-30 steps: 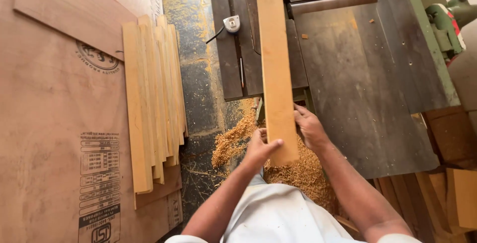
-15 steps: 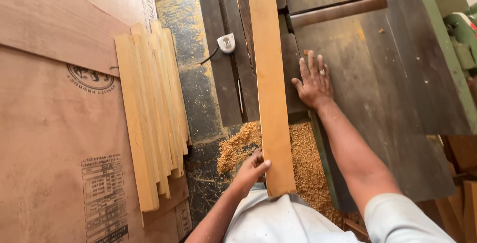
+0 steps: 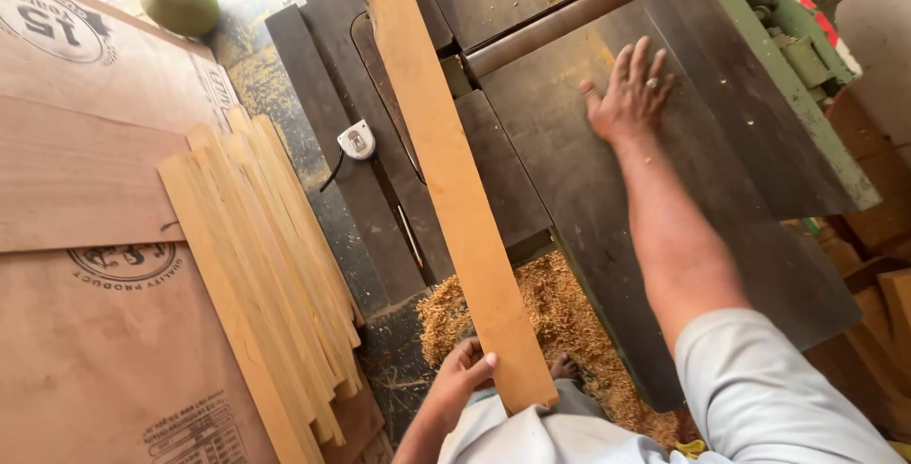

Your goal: Using a jointer machine to plane and smooth a wooden board.

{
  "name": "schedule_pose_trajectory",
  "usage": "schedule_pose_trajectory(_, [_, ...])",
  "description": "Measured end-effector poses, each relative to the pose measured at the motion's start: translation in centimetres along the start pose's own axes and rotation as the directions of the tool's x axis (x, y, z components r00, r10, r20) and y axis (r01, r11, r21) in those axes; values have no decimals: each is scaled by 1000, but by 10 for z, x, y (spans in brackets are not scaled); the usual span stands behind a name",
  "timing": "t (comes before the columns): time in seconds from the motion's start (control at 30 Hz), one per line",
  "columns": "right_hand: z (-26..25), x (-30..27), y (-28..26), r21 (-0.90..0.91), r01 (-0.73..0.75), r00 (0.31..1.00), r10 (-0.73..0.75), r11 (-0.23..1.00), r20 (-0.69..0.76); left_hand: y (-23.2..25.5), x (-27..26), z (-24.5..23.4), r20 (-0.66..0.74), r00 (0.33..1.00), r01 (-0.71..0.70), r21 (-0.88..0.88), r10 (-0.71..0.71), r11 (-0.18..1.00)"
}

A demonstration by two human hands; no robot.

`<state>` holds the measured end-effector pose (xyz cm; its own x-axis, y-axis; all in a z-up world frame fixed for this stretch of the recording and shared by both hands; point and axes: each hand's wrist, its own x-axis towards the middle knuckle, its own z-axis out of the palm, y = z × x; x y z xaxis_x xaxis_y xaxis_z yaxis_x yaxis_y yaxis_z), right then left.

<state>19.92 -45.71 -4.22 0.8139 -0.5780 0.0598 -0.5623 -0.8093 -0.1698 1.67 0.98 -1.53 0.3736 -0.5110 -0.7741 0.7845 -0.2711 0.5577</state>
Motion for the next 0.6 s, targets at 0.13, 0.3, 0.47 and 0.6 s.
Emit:
schedule_pose_trajectory(0.13, [4, 25, 22, 26, -4, 1000, 4, 1000, -24, -7, 9, -4, 20, 999, 34, -49, -33, 998])
schedule_pose_trajectory(0.3, [-3, -41, 47, 62, -73, 997, 75, 995, -32, 1, 6, -2, 56, 998, 17, 5, -17, 1000])
schedule_pose_trajectory(0.47, [-64, -276, 118, -64, -138, 988, 133, 988, -72, 1, 4, 8, 13, 1000, 25, 13, -26, 1000])
schedule_pose_trajectory(0.6, [-42, -549, 240, 16, -182, 968, 182, 983, -172, -2, 15, 13, 32, 997, -68, 49, 66, 996])
